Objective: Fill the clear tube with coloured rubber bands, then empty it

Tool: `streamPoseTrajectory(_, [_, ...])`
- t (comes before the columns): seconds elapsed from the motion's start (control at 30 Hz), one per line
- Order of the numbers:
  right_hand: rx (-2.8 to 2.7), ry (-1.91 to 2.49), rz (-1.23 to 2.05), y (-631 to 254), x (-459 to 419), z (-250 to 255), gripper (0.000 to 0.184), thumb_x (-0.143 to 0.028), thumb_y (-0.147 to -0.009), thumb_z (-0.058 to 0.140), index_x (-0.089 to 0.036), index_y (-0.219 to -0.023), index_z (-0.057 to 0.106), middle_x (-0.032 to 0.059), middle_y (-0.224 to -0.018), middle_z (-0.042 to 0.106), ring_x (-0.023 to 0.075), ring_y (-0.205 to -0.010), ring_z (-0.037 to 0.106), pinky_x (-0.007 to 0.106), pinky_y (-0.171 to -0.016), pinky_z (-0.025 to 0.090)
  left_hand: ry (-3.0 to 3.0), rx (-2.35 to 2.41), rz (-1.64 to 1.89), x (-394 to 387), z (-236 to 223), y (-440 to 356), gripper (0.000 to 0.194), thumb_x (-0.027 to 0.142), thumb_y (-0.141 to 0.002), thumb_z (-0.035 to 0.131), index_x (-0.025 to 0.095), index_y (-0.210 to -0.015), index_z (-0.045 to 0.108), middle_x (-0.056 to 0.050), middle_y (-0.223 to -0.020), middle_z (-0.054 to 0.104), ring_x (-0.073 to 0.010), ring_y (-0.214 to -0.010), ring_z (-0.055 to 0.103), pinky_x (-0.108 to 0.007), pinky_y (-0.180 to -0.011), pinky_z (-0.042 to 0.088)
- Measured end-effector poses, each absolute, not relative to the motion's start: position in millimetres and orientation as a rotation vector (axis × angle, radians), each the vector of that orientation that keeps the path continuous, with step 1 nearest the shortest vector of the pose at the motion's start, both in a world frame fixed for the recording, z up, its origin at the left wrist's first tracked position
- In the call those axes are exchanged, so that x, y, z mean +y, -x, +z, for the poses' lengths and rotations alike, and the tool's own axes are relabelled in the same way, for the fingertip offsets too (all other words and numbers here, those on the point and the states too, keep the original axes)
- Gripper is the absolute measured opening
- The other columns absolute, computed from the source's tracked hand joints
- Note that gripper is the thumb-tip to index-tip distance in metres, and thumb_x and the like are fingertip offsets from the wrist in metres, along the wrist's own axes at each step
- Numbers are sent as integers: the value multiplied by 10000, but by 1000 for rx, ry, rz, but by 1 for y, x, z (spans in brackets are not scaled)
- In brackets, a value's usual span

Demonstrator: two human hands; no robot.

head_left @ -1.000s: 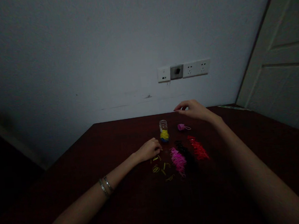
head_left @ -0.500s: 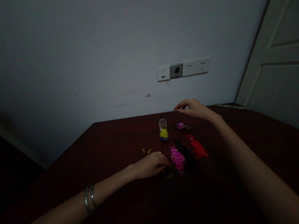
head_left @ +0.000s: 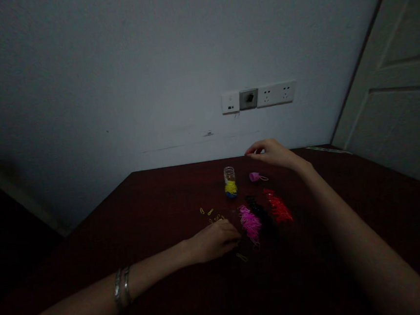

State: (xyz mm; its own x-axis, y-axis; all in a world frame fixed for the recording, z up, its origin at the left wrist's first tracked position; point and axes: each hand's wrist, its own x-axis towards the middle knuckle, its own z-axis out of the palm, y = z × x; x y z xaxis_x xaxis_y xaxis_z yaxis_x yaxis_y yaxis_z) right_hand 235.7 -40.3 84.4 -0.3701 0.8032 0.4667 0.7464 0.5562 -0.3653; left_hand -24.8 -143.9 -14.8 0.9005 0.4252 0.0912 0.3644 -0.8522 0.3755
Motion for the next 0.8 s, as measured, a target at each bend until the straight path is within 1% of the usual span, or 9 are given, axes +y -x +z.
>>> streamPoseTrajectory(0.1, [-2184,1235,125,-235,-41,85,230,-223,-757,513,-137,-859,701,80,-820,693,176,-695,597,293,-645,456,-2705,580,244,-145,-16,24,221,175,-864,434,163,-996,610,-66,-934,616,-141,-888,538,-244,-803,405])
streamPoseTrajectory(0.23, [-2183,1230,125,-235,-41,84,222,-217,-758,514,-141,-851,701,76,-812,693,169,-689,597,291,-646,459,-2746,583,228,-145,-18,25,225,98,-828,443,146,-958,620,-70,-914,598,-134,-845,534,-225,-759,419])
streamPoseTrajectory(0.37, [-2188,1233,132,-235,-39,83,220,-220,-756,515,-155,-850,703,69,-809,695,165,-681,596,283,-625,461,-2770,615,198,-143,-19,27,212,72,-793,463,148,-903,627,-68,-898,589,-135,-818,535,-227,-734,426])
streamPoseTrajectory(0.47, [-2190,1229,123,-236,-39,83,223,-216,-754,512,-159,-854,703,68,-812,694,165,-688,598,285,-630,463,-2756,634,241,-138,-23,27,214,50,-762,474,143,-870,634,-65,-885,596,-134,-817,542,-223,-727,430])
streamPoseTrajectory(0.57, [-2188,1225,118,-237,-39,82,223,-218,-756,510,-170,-856,704,64,-813,695,163,-695,599,286,-639,465,-2667,672,377,-129,-22,24,225,37,-733,486,139,-853,646,-52,-852,612,-120,-789,555,-208,-704,434])
streamPoseTrajectory(0.63, [-2189,1225,120,-237,-39,82,222,-220,-757,512,-174,-859,703,62,-815,696,161,-697,599,286,-642,467,-2574,741,527,-119,-13,21,214,55,-729,497,137,-846,655,-45,-826,626,-112,-750,563,-212,-686,440])
streamPoseTrajectory(0.7, [-2184,1229,125,-237,-39,82,222,-221,-758,514,-169,-862,702,65,-819,696,160,-697,599,285,-645,469,-2461,845,741,-106,4,17,179,98,-730,526,134,-839,663,-45,-812,639,-117,-732,569,-238,-694,447])
streamPoseTrajectory(0.8, [-2172,1243,134,-237,-39,82,224,-218,-759,510,-160,-862,701,68,-821,694,159,-695,598,281,-648,469,-2257,964,1065,-82,32,12,166,171,-733,564,134,-853,673,-60,-849,658,-143,-776,582,-288,-734,453])
